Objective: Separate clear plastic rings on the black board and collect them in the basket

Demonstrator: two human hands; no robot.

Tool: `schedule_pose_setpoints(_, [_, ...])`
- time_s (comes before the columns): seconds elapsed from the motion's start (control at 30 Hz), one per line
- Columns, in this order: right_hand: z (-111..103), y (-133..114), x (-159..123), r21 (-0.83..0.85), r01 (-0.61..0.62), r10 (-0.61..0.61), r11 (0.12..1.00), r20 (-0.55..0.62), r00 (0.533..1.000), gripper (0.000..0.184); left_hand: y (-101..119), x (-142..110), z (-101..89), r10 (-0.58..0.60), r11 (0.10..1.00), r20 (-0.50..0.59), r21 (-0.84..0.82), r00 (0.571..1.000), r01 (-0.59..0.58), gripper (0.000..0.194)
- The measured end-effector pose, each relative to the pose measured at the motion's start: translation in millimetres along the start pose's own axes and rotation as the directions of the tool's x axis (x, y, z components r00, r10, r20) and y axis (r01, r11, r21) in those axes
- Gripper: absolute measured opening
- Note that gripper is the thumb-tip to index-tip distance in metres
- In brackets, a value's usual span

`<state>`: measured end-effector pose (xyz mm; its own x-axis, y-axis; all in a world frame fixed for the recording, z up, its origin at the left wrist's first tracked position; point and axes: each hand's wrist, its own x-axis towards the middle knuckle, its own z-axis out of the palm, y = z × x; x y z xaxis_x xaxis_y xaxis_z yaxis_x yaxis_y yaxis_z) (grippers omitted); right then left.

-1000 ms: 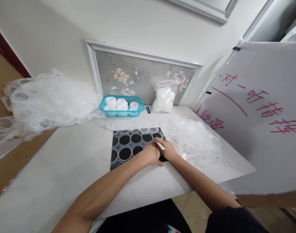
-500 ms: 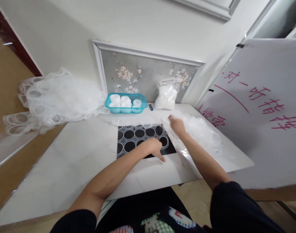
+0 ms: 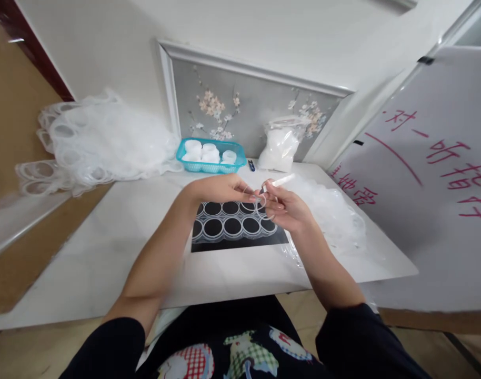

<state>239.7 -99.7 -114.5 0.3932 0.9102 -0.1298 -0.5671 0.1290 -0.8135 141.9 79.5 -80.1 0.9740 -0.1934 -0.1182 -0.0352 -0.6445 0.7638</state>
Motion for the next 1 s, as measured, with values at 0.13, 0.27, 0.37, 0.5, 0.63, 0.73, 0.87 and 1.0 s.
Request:
schedule_pose_setpoints(0.13, [26,-8,-15,0.041,-0.041,0.036,0.998,0.106,0.994,0.012,19,-25,-9.8,0.061,0.968,0.103,-0.247,0.993,-0.033,0.033])
schedule_pose_setpoints(0.27, [41,-13,-20,0.005,0.02,-0.021,1.0,0.2,0.98,0.016,24,-40,-13.6,0.069,0.943,0.053,-0.328,0.996,-0.047,0.027])
schedule_pose_setpoints(0.37, [45,-15,-19,-0.041,0.079,-0.069,0.996,0.202,0.977,0.021,28,-49,-15.3,0.058,0.948,0.003,-0.315,0.998,-0.054,0.029])
schedule_pose_setpoints(0.5, [46,-15,-18,-0.172,0.188,-0.145,0.967,0.238,0.96,0.023,36,-61,-16.1,0.041,0.961,-0.038,-0.273,0.998,-0.049,0.03])
schedule_pose_setpoints(0.63, [46,-14,-19,-0.211,0.219,-0.15,0.953,0.302,0.941,0.026,43,-69,-18.1,0.042,0.96,-0.055,-0.274,0.998,-0.056,0.027])
schedule_pose_setpoints(0.73, [46,-13,-20,-0.184,0.187,-0.119,0.965,0.326,0.938,0.028,43,-75,-20.3,0.053,0.952,-0.057,-0.297,0.997,-0.068,0.024])
schedule_pose_setpoints(0.87, [47,-13,-22,-0.141,0.138,-0.08,0.98,0.353,0.932,0.026,43,-79,-21.9,0.05,0.937,-0.062,-0.341,0.997,-0.068,0.021])
schedule_pose_setpoints(1.0, [47,-13,-23,-0.032,0.075,-0.059,0.997,0.341,0.938,0.024,44,-81,-21.8,0.047,0.918,-0.046,-0.391,0.998,-0.061,0.015])
